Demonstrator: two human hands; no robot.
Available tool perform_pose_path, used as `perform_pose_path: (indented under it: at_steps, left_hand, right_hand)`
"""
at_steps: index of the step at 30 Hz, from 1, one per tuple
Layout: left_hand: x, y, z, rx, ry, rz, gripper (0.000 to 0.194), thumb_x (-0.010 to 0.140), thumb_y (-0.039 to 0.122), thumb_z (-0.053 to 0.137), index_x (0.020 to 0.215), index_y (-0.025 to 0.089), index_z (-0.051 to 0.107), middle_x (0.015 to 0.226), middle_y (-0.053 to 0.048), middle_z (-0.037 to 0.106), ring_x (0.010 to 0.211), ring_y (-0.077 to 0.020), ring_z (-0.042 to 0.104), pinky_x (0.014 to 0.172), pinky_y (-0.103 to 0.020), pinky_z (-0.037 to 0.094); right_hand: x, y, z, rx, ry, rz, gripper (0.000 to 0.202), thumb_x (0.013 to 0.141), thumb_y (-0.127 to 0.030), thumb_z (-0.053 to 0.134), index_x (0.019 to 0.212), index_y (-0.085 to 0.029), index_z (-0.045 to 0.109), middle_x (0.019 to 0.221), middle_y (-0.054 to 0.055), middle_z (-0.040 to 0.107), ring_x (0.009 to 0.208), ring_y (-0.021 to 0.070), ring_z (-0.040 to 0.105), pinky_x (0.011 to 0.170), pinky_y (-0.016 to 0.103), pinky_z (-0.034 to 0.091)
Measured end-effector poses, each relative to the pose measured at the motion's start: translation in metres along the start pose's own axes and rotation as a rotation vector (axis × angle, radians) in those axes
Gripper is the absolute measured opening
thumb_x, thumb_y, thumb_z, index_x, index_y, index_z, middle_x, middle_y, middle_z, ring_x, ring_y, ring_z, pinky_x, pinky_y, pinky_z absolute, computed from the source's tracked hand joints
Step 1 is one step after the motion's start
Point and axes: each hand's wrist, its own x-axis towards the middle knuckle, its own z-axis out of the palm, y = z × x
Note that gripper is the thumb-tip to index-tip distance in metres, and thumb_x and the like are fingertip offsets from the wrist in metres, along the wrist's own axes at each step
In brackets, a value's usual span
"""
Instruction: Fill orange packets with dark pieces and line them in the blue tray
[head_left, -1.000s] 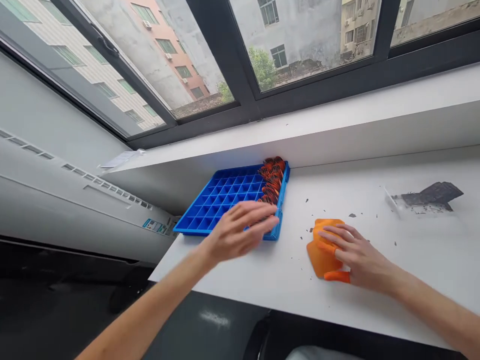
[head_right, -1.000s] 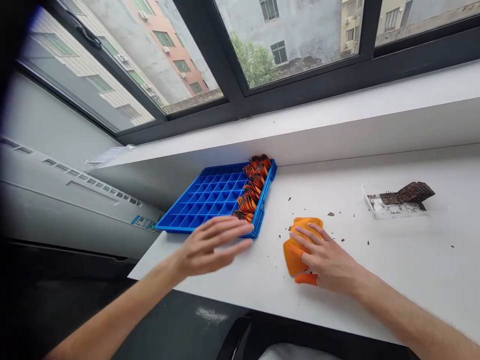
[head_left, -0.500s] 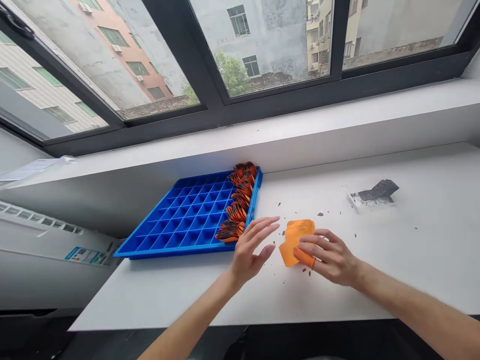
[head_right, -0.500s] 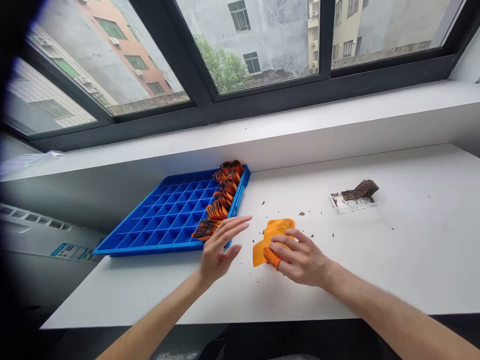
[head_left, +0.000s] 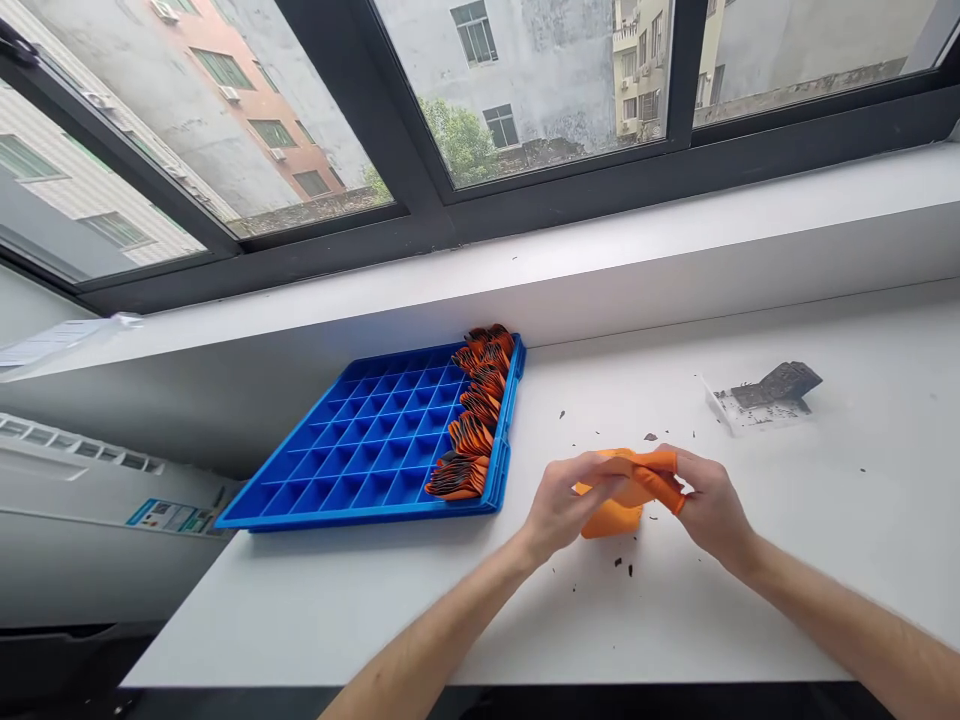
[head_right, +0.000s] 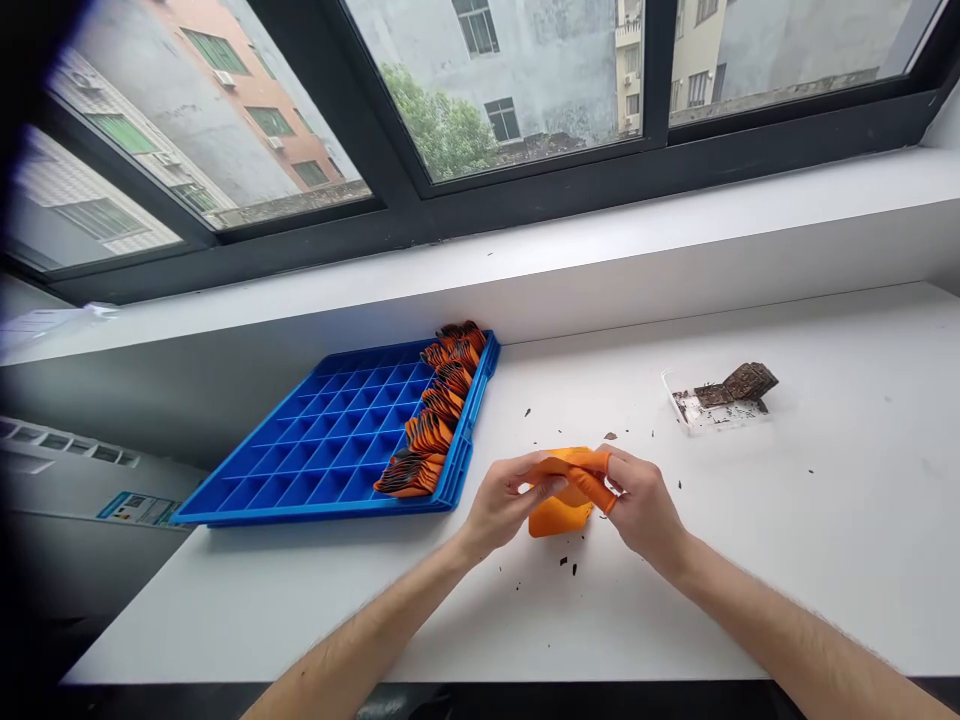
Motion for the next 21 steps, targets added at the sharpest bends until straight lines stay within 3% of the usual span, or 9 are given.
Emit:
perform_pose_path:
  at_steps: [4,8,14,21]
  left_hand:
    - [-0.005,-0.007,0.004,-0.006,0.066,-0.014,0.037,0.090,0.053,0.068,0.082,0.017,0.075,0.077,-0.006,0.076,0.073,-0.0165,0.071,0.069,-0.026,0.056]
    - [-0.011,-0.015,0.000,-0.024,0.134,0.033,0.035,0.090,0.050,0.070,0.079,0.017,0.073,0.073,-0.006,0.074,0.068,-0.0158,0.069,0.064,-0.026,0.057]
    - [-0.014,-0.020,0.000,-0.106,0.203,0.089,0.026,0.090,0.040,0.072,0.079,0.017,0.070,0.072,-0.004,0.072,0.068,-0.0150,0.067,0.063,-0.027,0.056]
    - [-0.015,-0.022,0.001,-0.148,0.242,0.164,0.018,0.090,0.032,0.074,0.081,0.017,0.070,0.075,-0.003,0.072,0.070,-0.0141,0.067,0.065,-0.026,0.056]
  right_hand:
    - [0.000,-0.003,-0.003,0.103,-0.060,0.145,0.030,0.109,-0.041,0.044,0.125,-0.027,0.065,0.088,0.001,0.069,0.067,0.0121,0.062,0.063,0.024,0.054]
    - [0.001,-0.003,-0.005,0.218,-0.105,0.285,0.044,0.108,-0.055,0.038,0.113,-0.027,0.072,0.083,0.002,0.066,0.067,0.0130,0.059,0.061,0.025,0.050]
    - [0.001,-0.002,-0.003,0.187,-0.148,0.369,0.054,0.105,-0.062,0.038,0.096,-0.024,0.075,0.077,0.004,0.066,0.064,0.0156,0.056,0.056,0.028,0.046]
    - [-0.003,0.001,0.000,0.210,-0.248,0.354,0.055,0.105,-0.066,0.032,0.113,-0.031,0.073,0.088,0.002,0.069,0.071,0.0158,0.059,0.063,0.028,0.051]
